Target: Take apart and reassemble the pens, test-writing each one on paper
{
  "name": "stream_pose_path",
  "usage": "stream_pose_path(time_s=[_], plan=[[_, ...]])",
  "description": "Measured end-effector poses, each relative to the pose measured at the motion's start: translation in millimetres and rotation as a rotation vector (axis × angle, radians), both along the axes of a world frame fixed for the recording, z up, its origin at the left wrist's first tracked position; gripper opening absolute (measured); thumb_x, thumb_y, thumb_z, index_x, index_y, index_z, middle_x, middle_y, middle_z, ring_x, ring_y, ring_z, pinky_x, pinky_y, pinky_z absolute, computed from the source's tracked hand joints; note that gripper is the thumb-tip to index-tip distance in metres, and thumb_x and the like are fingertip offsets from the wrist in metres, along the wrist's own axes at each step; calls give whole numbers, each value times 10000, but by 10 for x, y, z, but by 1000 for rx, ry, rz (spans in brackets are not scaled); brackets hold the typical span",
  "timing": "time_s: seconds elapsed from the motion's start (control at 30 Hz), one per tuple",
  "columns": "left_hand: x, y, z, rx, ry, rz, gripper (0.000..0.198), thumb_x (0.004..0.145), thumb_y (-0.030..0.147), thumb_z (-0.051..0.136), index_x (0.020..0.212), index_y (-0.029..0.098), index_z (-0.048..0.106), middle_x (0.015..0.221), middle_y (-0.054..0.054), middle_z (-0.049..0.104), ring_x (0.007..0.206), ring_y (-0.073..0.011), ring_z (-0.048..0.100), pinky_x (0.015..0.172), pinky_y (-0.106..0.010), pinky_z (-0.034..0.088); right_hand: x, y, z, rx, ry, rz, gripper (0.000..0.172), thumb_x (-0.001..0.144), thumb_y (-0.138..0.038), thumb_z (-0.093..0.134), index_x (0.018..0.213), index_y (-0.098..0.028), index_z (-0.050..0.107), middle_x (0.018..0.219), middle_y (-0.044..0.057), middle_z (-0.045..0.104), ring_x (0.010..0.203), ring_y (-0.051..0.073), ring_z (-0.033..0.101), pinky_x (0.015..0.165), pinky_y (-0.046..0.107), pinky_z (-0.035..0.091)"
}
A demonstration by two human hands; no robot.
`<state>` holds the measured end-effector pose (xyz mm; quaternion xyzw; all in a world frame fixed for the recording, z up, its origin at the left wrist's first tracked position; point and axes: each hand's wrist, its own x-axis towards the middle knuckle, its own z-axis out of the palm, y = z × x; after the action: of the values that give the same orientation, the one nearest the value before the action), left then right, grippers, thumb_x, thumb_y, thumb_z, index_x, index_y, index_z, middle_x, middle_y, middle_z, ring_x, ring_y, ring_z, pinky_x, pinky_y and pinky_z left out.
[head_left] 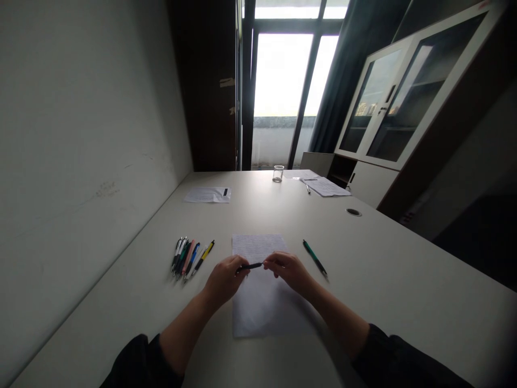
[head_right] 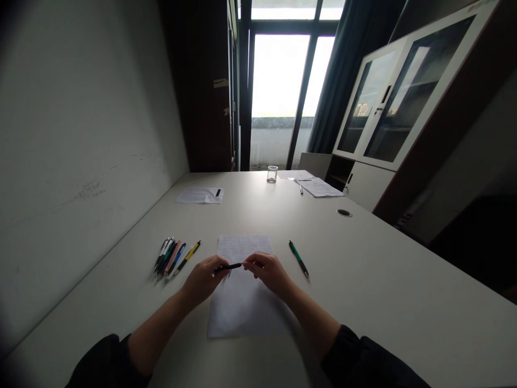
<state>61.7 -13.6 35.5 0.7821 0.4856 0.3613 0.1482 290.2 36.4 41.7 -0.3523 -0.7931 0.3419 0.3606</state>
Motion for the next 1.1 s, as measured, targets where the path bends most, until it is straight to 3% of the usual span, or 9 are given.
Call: stream_pose_path(time_s=[0.17,0.33,0.53,0.7,0.83,1.1], plan=[[-12,15,-1,4,-17,25,105,857,129,596,923,211,604,887,-33,653,824,-179,628,738,-283,501,-62,-20,2,-62,9,-31,261,888,-403,615,777,-185,706,632,-1,635,526,113,548,536,227,420],[-44,33,-4,22,-62,86,134,846,120,605,948,206,602,913,-40,655,836,-187,638,744,-295,518,-134,13,-41,-94,-19,-86,238,860,-425,638,861,-200,716,706,13,679,544,126,577,547,236,451],[-64,61,-13,54,-135,158,142,828,86,606,915,197,589,879,-21,648,794,-165,624,728,-273,500,-237,24,-101,168,-203,-59,146,889,-318,628,939,-235,736,859,28,688,619,124,588,618,249,466],[-66,82,-41,51,-140,187,126,833,89,584,898,196,592,871,-28,646,802,-171,626,735,-278,494,-328,-17,-164,354,-395,15,195,908,-235,610,1063,-275,723,936,44,663,775,160,626,699,262,475],[-70,84,-52,44,-119,207,130,822,88,592,888,200,594,862,-26,647,805,-174,629,742,-280,492,-343,-21,-207,428,-495,59,219,908,-204,612,1082,-290,712,945,49,649,906,192,613,776,286,475],[-88,81,-90,-46,-42,229,118,838,101,567,886,206,593,870,-27,652,777,-169,636,702,-260,474,-325,5,-226,510,-579,99,108,912,-210,618,978,-253,691,919,41,620,857,182,562,722,272,443]])
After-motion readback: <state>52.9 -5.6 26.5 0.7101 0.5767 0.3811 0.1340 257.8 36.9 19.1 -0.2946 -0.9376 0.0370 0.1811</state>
